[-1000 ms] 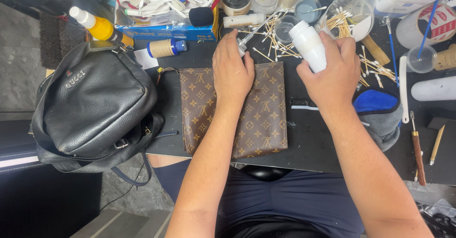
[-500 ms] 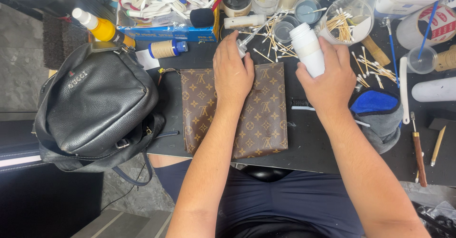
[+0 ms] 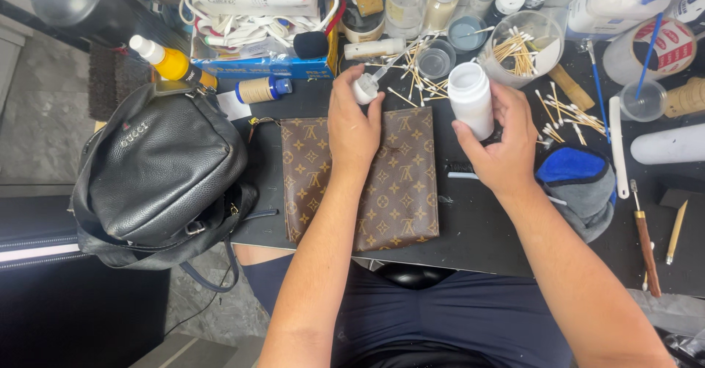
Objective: The person cleans and applies a liquid substance to the edges and interior of a designer pouch using cotton swabs and a small bottle, then manipulates the zipper and internal lining.
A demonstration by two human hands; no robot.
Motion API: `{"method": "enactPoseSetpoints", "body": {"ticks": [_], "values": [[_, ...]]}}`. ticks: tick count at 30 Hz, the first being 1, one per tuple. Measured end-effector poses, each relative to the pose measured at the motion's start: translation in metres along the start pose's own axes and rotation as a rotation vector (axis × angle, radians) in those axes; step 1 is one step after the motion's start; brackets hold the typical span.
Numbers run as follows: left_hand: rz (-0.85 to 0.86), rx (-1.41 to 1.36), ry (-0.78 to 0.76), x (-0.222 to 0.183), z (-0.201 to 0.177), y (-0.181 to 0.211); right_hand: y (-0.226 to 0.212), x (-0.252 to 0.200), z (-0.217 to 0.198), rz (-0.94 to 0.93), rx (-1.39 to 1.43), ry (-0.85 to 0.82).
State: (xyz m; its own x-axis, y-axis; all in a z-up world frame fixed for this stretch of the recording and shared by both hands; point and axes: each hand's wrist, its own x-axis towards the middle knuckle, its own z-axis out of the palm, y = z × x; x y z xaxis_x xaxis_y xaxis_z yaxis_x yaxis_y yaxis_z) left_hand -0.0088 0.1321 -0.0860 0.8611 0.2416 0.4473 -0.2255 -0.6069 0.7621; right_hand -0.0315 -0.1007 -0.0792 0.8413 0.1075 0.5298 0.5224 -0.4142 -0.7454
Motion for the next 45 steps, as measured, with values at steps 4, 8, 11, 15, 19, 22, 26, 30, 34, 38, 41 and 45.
{"method": "enactPoseSetpoints", "body": {"ticks": [4,8,11,15,19,22,26,30,34,38,41,45], "values": [[0.136,-0.015,0.093,-0.003,-0.002,0.008,0.001,-0.006,-0.008,-0.084,-0.141,0.078],[0.232,-0.034,0.101,-0.005,-0.016,0.031,0.005,0.001,-0.015,-0.061,-0.088,0.145],[0.276,-0.023,-0.004,-0.004,-0.036,0.052,0.004,0.001,-0.018,-0.083,-0.122,0.174],[0.425,0.191,-0.215,0.012,-0.071,0.085,0.0,0.004,-0.022,-0.109,-0.155,0.2],[0.517,0.332,-0.32,0.025,-0.09,0.118,-0.006,0.005,-0.024,-0.143,-0.167,0.131],[0.4,0.168,-0.492,0.031,-0.091,0.129,-0.008,0.006,-0.025,-0.209,-0.167,0.08],[0.436,-0.074,-0.491,0.033,-0.071,0.133,-0.009,0.004,-0.023,-0.23,-0.091,0.069],[0.141,-0.112,-0.391,0.023,-0.044,0.138,-0.007,0.002,-0.025,-0.247,-0.075,0.124],[-0.352,0.002,-0.397,0.013,-0.016,0.144,-0.005,0.002,-0.024,-0.268,-0.087,0.15],[-0.032,-0.435,-0.412,0.013,-0.014,0.141,-0.007,0.0,-0.029,-0.177,-0.047,0.148],[0.002,-0.623,-0.473,0.012,-0.013,0.145,-0.003,-0.001,-0.028,-0.167,0.028,0.103],[-0.161,-0.593,-0.494,0.016,-0.008,0.145,0.001,-0.007,-0.027,-0.156,0.11,0.087]]}}
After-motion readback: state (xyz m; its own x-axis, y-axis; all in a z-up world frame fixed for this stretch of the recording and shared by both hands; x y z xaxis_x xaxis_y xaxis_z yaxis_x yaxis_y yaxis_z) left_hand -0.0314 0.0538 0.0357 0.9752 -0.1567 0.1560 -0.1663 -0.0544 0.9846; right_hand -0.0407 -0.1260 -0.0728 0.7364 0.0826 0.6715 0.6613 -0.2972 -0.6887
